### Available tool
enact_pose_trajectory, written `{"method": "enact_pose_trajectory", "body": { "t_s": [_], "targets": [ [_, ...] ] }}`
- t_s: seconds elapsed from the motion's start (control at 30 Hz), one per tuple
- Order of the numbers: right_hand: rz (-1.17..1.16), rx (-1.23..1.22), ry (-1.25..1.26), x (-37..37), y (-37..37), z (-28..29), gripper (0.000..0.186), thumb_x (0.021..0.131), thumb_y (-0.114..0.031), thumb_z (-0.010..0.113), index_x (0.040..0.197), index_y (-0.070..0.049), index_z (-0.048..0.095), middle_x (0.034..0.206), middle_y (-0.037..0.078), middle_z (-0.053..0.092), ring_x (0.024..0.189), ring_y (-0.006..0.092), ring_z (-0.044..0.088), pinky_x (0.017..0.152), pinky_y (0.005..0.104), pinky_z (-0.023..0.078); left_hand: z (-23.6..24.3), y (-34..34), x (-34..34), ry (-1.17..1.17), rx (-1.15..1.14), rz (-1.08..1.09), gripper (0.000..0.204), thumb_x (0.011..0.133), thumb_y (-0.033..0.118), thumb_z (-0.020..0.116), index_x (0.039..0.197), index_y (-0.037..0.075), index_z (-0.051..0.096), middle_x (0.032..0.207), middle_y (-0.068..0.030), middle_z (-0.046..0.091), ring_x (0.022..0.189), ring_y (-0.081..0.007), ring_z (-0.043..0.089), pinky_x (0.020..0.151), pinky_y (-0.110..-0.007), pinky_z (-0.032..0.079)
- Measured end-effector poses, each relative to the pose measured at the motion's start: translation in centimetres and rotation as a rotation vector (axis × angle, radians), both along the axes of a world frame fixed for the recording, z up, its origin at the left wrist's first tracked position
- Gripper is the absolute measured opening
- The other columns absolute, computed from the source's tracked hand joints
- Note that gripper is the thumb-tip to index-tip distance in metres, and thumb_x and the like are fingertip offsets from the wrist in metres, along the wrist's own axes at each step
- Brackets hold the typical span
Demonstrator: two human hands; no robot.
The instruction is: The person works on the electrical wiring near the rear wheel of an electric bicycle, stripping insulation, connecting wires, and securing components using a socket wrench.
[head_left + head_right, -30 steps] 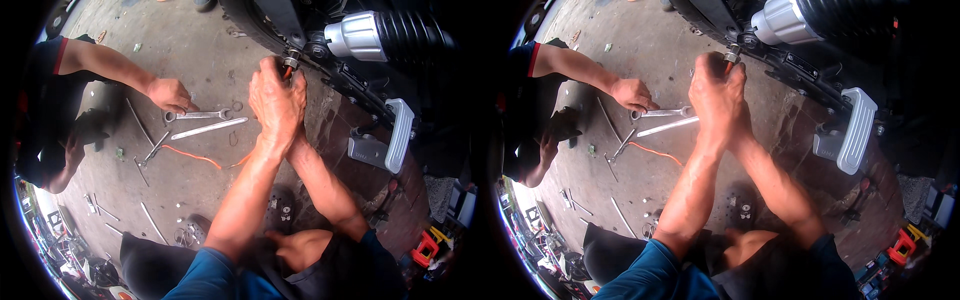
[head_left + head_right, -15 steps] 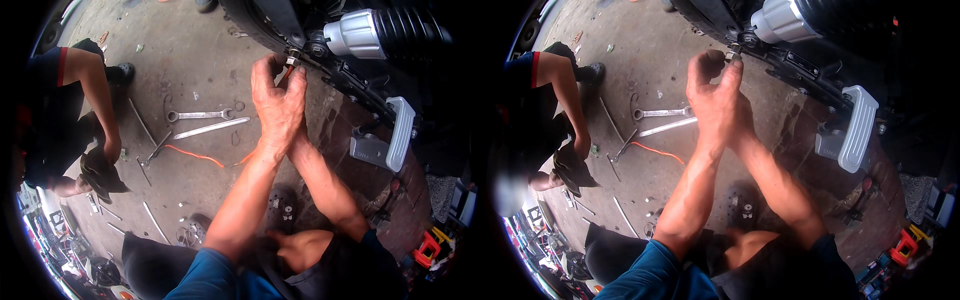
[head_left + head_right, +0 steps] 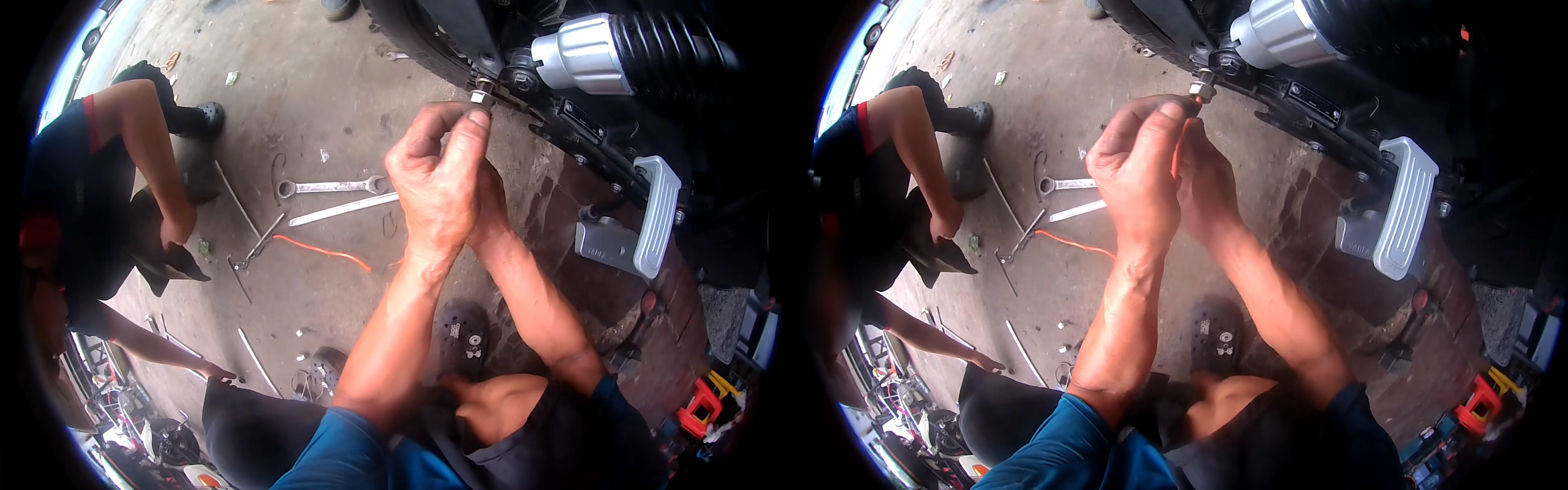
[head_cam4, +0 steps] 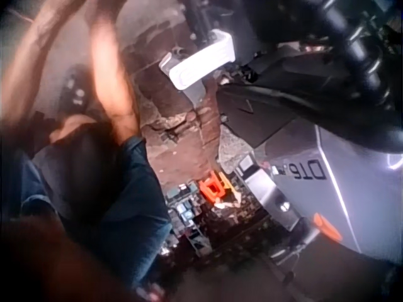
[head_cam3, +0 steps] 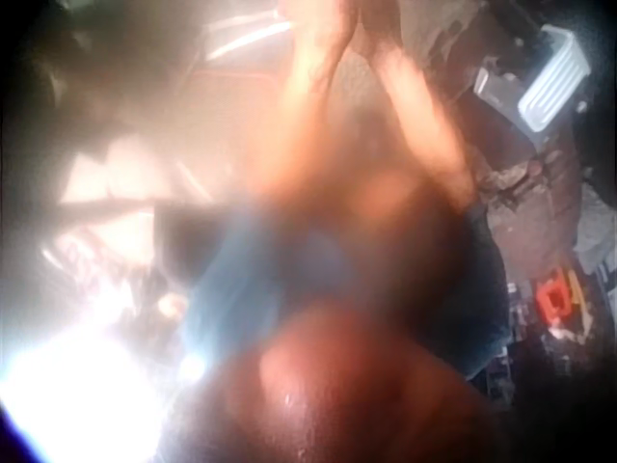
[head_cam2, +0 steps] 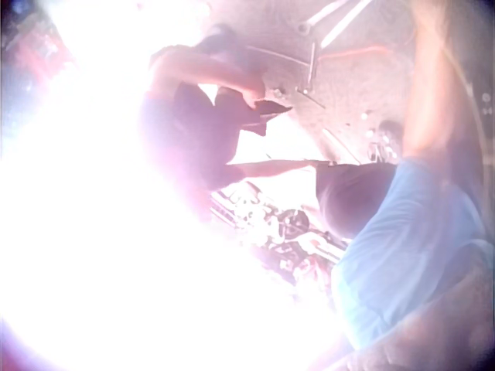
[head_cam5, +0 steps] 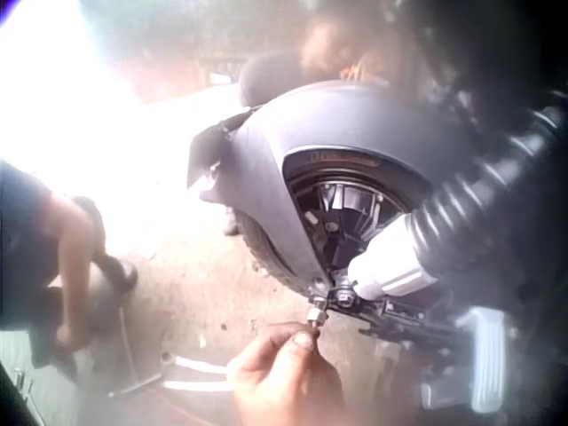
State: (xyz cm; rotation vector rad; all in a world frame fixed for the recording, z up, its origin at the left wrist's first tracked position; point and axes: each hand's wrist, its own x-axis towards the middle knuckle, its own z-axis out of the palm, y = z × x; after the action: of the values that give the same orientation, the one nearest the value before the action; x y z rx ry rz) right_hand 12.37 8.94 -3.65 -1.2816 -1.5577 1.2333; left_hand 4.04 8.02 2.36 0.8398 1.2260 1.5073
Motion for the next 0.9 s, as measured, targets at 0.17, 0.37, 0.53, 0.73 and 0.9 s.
{"method": "enact_pose_trajectory", "body": {
  "t_s": [0.17, 0.37, 0.53, 0.73, 0.9],
  "targets": [
    [-0.082, 0.08, 0.191, -1.2, -0.2, -2.9, 0.044, 0.102, -0.046, 0.03, 0.105, -0.008, 0.052, 0.091, 0.0, 0.055, 0.078, 0.0082, 0.054, 0.068, 0.0278, 0.046, -0.6, 0.7, 0.2, 0.342, 0.243, 0.006, 0.027, 0.084, 0.01, 0.064, 0.104, -0.007, 0.064, 0.099, -0.0142, 0.066, 0.092, -0.0192, 0.062, 0.083, -0.031, 0.049],
    [-0.035, 0.248, -0.188, -0.9, -0.7, -1.8, 0.046, 0.1, -0.041, 0.041, 0.126, -0.004, 0.048, 0.108, 0.008, 0.06, 0.094, 0.0177, 0.061, 0.08, 0.0323, 0.048, -0.5, 1.0, 0.3, 0.218, 0.048, 0.027, 0.033, 0.085, 0.015, 0.065, 0.107, -0.009, 0.063, 0.103, -0.0158, 0.066, 0.091, -0.0204, 0.063, 0.085, -0.032, 0.048],
    [-0.292, -0.398, 0.926, -0.3, -0.2, -0.7, 0.037, 0.092, -0.042, 0.06, 0.1, -0.006, 0.057, 0.085, 0.001, 0.054, 0.077, 0.012, 0.052, 0.071, 0.0289, 0.044, -2.0, 0.7, -2.3, -0.113, -0.036, 0.233, 0.026, 0.086, 0.018, 0.06, 0.092, -0.006, 0.067, 0.085, -0.0091, 0.067, 0.081, -0.0154, 0.06, 0.076, -0.025, 0.046],
    [-0.31, -0.291, 0.882, -1.0, 2.1, 1.5, 0.036, 0.089, -0.043, 0.063, 0.099, -0.009, 0.057, 0.087, 0.0, 0.056, 0.081, 0.0129, 0.055, 0.073, 0.0305, 0.045, -5.2, -2.1, -2.7, 0.075, -0.213, 0.223, 0.027, 0.083, 0.017, 0.059, 0.093, -0.007, 0.064, 0.084, -0.0092, 0.066, 0.08, -0.0155, 0.058, 0.076, -0.027, 0.044],
    [-0.074, -0.554, 1.234, -0.3, 2.4, 1.3, 0.045, 0.092, -0.05, 0.053, 0.101, -0.007, 0.057, 0.094, 0.005, 0.06, 0.09, 0.0197, 0.059, 0.081, 0.0344, 0.046, -6.0, -3.9, -4.3, 0.068, -0.352, 0.209, 0.03, 0.082, 0.019, 0.059, 0.094, -0.008, 0.065, 0.086, -0.0099, 0.066, 0.08, -0.0166, 0.058, 0.077, -0.028, 0.044]
  ]
}}
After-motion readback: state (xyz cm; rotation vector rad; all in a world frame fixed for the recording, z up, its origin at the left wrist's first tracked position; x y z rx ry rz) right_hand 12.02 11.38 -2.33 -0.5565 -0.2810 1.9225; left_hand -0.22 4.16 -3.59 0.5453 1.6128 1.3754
